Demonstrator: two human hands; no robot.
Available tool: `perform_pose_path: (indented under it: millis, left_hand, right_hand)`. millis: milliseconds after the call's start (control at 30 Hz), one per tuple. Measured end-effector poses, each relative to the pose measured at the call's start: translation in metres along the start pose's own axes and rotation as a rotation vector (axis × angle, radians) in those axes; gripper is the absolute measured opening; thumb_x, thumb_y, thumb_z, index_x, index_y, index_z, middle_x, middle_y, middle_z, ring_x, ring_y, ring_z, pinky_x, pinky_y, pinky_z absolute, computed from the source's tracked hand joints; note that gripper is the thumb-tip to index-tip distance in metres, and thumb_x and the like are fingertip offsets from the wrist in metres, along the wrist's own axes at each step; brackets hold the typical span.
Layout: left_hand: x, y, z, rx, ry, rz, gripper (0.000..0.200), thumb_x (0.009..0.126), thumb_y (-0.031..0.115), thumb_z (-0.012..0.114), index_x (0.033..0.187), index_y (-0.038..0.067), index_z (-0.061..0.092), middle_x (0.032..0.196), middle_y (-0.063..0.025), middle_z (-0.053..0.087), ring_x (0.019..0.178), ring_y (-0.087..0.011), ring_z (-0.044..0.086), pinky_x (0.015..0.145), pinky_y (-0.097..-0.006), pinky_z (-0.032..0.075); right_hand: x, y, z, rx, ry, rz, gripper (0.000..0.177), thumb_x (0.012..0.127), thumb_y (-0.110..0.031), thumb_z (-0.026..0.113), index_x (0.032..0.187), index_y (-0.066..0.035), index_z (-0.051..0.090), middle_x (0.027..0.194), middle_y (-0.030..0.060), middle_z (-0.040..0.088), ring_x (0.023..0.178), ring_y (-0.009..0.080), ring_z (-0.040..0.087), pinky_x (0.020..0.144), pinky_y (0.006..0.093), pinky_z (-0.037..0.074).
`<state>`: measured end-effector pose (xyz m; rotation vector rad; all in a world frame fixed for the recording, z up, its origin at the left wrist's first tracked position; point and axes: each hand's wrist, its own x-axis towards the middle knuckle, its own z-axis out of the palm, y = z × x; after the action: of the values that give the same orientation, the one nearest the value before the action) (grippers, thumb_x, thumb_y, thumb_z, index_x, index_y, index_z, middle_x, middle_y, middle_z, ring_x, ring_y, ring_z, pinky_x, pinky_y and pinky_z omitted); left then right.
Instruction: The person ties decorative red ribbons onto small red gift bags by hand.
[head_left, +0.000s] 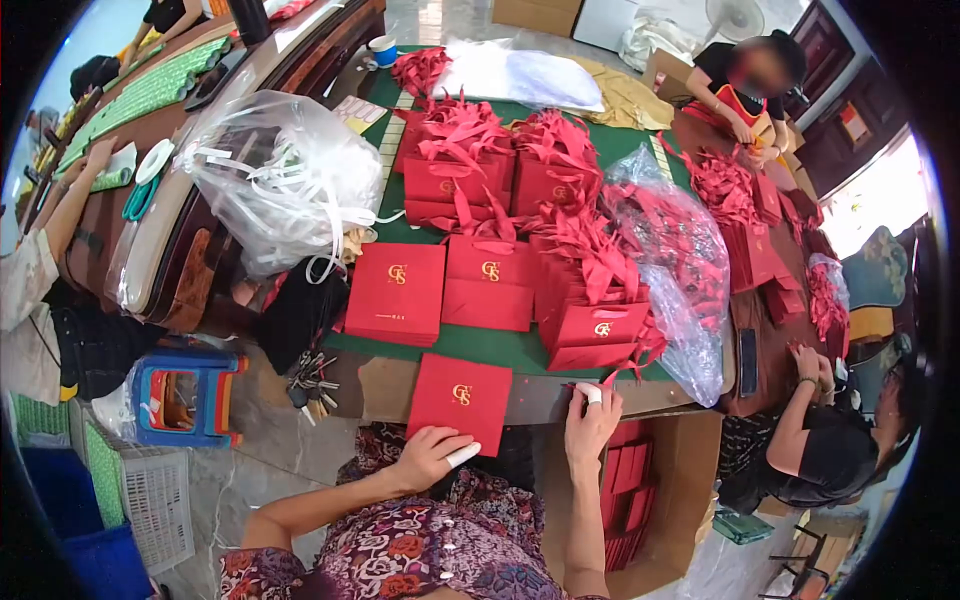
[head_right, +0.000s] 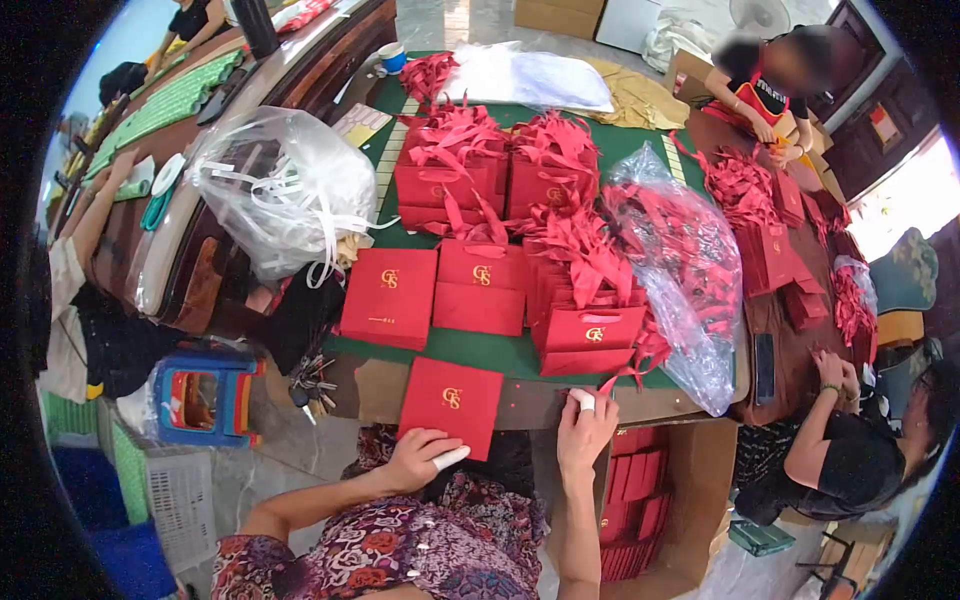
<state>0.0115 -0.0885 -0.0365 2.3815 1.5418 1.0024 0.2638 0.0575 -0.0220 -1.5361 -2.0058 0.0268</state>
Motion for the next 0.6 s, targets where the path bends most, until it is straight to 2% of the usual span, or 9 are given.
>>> perform_pose_path:
  millis: [67, 100, 200, 267, 333, 467, 533, 567, 600]
  left_hand:
    - [0.005, 0.003, 0.003, -0.014, -0.047, 0.008, 0.039, 0.076, 0.015, 0.074, 0.115, 0.013, 0.073, 0.113, 0.0009, 0.068, 0.1, -0.0218, 0.061, 0.082, -0.0368, 0.049]
    - [0.01, 0.005, 0.004, -0.125, 0.0, -0.045, 0.039, 0.077, 0.02, 0.079, 0.115, 0.013, 0.072, 0.115, -0.0016, 0.066, 0.102, -0.0234, 0.06, 0.085, -0.0383, 0.047]
    - [0.032, -0.008, 0.0, -0.092, 0.041, -0.129, 0.042, 0.076, 0.024, 0.082, 0.115, 0.011, 0.07, 0.117, -0.0049, 0.065, 0.103, -0.0256, 0.059, 0.088, -0.0402, 0.046]
    - [0.053, -0.023, -0.003, 0.01, 0.078, -0.171, 0.057, 0.077, 0.025, 0.08, 0.127, 0.006, 0.061, 0.127, -0.0119, 0.059, 0.109, -0.0328, 0.056, 0.092, -0.0444, 0.044]
    - [0.074, -0.031, -0.012, 0.085, 0.054, -0.224, 0.064, 0.077, 0.026, 0.08, 0.131, 0.002, 0.057, 0.13, -0.0155, 0.056, 0.113, -0.0349, 0.053, 0.094, -0.0458, 0.043]
    - [0.087, -0.039, -0.011, 0.138, -0.074, -0.263, 0.067, 0.077, 0.026, 0.079, 0.133, -0.003, 0.055, 0.127, -0.016, 0.057, 0.117, -0.0331, 0.051, 0.097, -0.0444, 0.042]
    - [0.088, -0.04, -0.008, 0.122, -0.138, -0.292, 0.067, 0.076, 0.026, 0.08, 0.131, -0.002, 0.056, 0.122, -0.0156, 0.056, 0.115, -0.0338, 0.05, 0.097, -0.0464, 0.04]
    - [0.089, -0.04, -0.009, 0.121, -0.141, -0.294, 0.067, 0.076, 0.026, 0.08, 0.131, -0.002, 0.056, 0.122, -0.0156, 0.056, 0.115, -0.0338, 0.05, 0.097, -0.0464, 0.04]
    - [0.091, -0.038, -0.012, 0.106, -0.121, -0.291, 0.064, 0.075, 0.025, 0.08, 0.129, -0.002, 0.057, 0.12, -0.015, 0.056, 0.114, -0.0335, 0.05, 0.096, -0.0463, 0.04]
  right_hand:
    - [-0.003, -0.004, -0.001, -0.01, -0.003, -0.026, 0.013, 0.084, -0.008, 0.071, 0.096, -0.008, 0.066, 0.099, 0.0104, 0.065, 0.096, 0.0329, 0.058, 0.083, 0.0463, 0.045]
    - [-0.003, -0.013, -0.006, 0.014, -0.027, -0.029, 0.014, 0.084, -0.008, 0.071, 0.097, -0.008, 0.066, 0.098, 0.0107, 0.064, 0.095, 0.0327, 0.058, 0.083, 0.046, 0.044]
    - [-0.008, -0.038, -0.007, 0.109, -0.096, -0.025, 0.013, 0.086, -0.011, 0.072, 0.097, -0.01, 0.065, 0.093, 0.0109, 0.063, 0.09, 0.0325, 0.059, 0.079, 0.045, 0.043]
    - [-0.011, -0.054, -0.004, 0.159, -0.165, -0.037, 0.014, 0.086, -0.013, 0.072, 0.098, -0.01, 0.065, 0.092, 0.0107, 0.062, 0.089, 0.0323, 0.058, 0.078, 0.0445, 0.042]
    - [-0.011, -0.07, 0.003, 0.247, -0.2, -0.04, 0.015, 0.086, -0.015, 0.073, 0.099, -0.01, 0.066, 0.089, 0.011, 0.061, 0.088, 0.0325, 0.058, 0.076, 0.0445, 0.043]
    - [-0.006, -0.092, 0.013, 0.309, -0.208, -0.041, 0.014, 0.086, -0.01, 0.073, 0.098, -0.006, 0.067, 0.087, 0.0125, 0.062, 0.082, 0.0321, 0.06, 0.074, 0.0427, 0.047]
    - [-0.004, -0.099, 0.018, 0.368, -0.28, 0.086, 0.014, 0.087, -0.01, 0.072, 0.099, -0.004, 0.067, 0.088, 0.014, 0.063, 0.076, 0.0301, 0.063, 0.069, 0.0404, 0.05]
    - [-0.002, -0.1, 0.016, 0.391, -0.324, 0.142, 0.014, 0.088, -0.011, 0.072, 0.098, -0.002, 0.068, 0.087, 0.0144, 0.066, 0.07, 0.0262, 0.066, 0.065, 0.037, 0.052]
    - [-0.002, -0.102, 0.018, 0.392, -0.327, 0.144, 0.014, 0.088, -0.011, 0.072, 0.098, -0.002, 0.068, 0.087, 0.0144, 0.066, 0.07, 0.0262, 0.066, 0.065, 0.037, 0.052]
